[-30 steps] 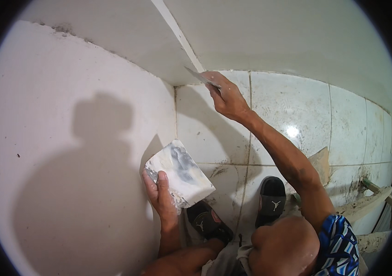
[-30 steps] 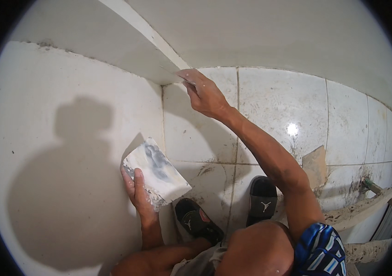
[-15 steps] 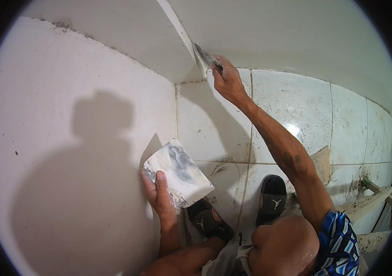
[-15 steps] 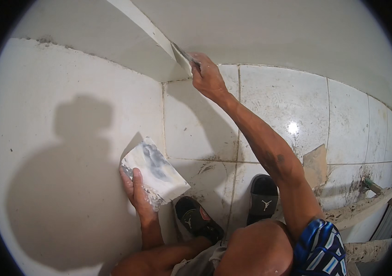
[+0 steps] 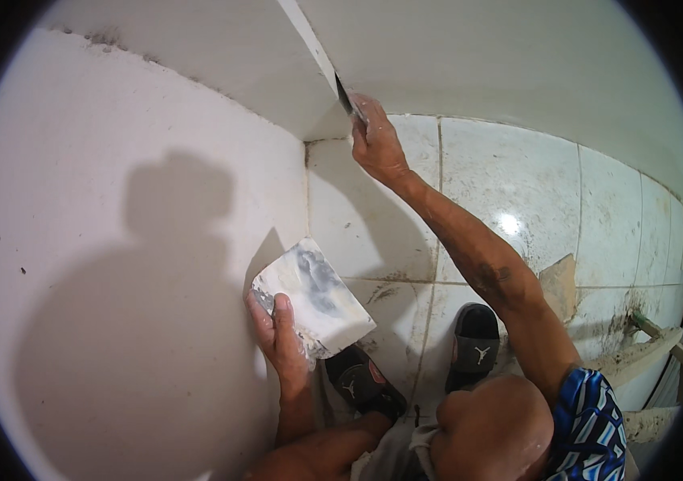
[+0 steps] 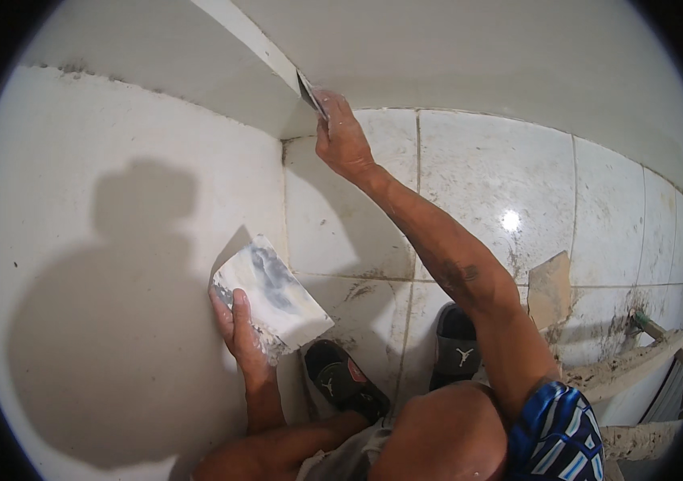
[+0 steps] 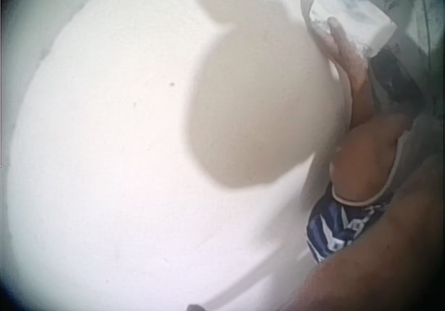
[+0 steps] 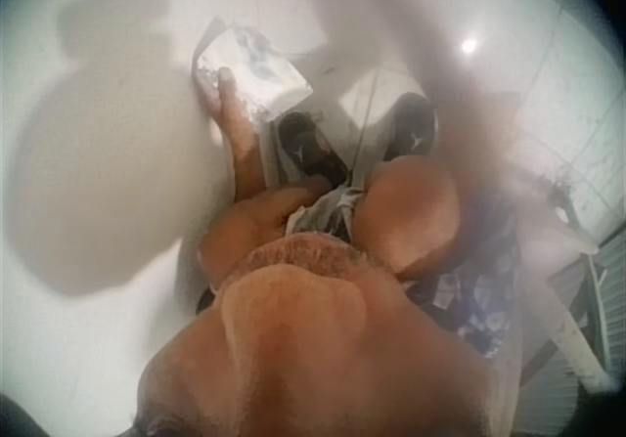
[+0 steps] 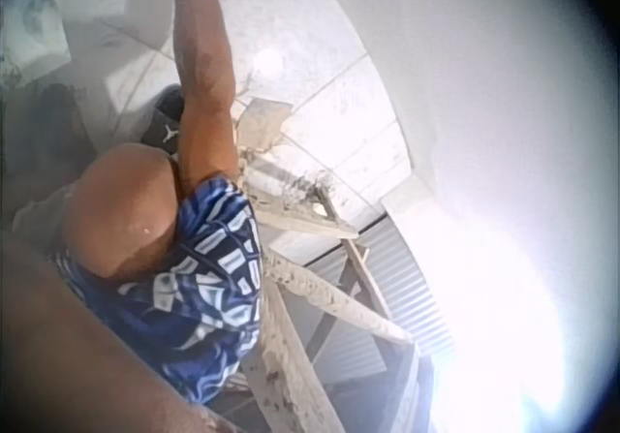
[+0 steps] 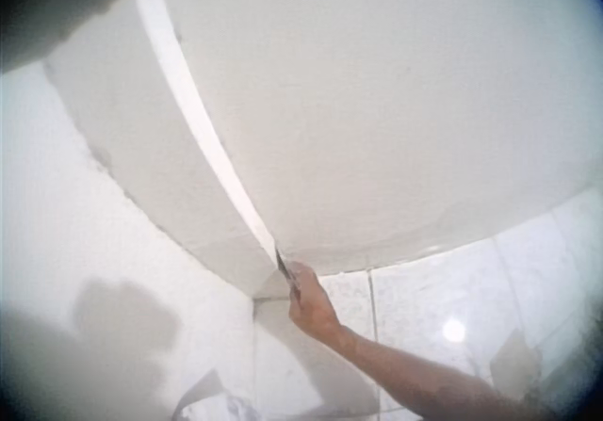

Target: The person applies plaster to a wall corner using a putty knife and a spreading tool, scraping material from one tool to the other and smoothing it along the joint.

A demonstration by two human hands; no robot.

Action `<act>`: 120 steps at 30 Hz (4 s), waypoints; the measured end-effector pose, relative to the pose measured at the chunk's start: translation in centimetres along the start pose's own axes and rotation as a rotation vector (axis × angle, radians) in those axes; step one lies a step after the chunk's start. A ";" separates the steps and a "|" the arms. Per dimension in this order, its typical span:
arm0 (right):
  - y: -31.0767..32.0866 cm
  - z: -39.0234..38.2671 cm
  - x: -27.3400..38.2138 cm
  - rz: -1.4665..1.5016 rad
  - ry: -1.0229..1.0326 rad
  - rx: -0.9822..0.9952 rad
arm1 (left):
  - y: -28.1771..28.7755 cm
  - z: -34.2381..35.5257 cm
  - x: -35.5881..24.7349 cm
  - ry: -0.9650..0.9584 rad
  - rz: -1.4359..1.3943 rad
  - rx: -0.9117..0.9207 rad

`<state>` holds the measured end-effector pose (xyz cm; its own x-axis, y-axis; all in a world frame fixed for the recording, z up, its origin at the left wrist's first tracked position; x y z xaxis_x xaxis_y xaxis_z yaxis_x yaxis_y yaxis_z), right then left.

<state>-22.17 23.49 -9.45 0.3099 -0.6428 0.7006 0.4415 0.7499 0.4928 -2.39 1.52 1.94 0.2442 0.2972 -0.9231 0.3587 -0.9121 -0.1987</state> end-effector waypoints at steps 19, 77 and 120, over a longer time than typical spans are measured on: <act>3.1 1.8 0.8 0.073 -0.104 0.145 | 0.2 -0.1 -0.6 -0.022 0.042 0.005; 9.0 3.0 6.7 0.306 -0.481 0.220 | 0.3 -0.4 -1.2 0.028 0.003 -0.019; 6.5 4.0 8.7 0.023 0.224 0.088 | 0.7 -0.1 -0.6 -0.016 0.011 0.018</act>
<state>-20.01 23.38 1.89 0.5024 -0.6366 0.5851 0.3600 0.7693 0.5278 -2.25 0.74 2.42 0.2333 0.2822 -0.9306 0.3399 -0.9203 -0.1938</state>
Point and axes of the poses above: each hand's wrist, its own z-axis towards the middle knuckle, its own y-axis out of the back of the hand, x = y × z, the point moved 1 cm from there along z, towards the middle knuckle, and after that the axes turned 7 degrees about -z, right-handed, at the moved point
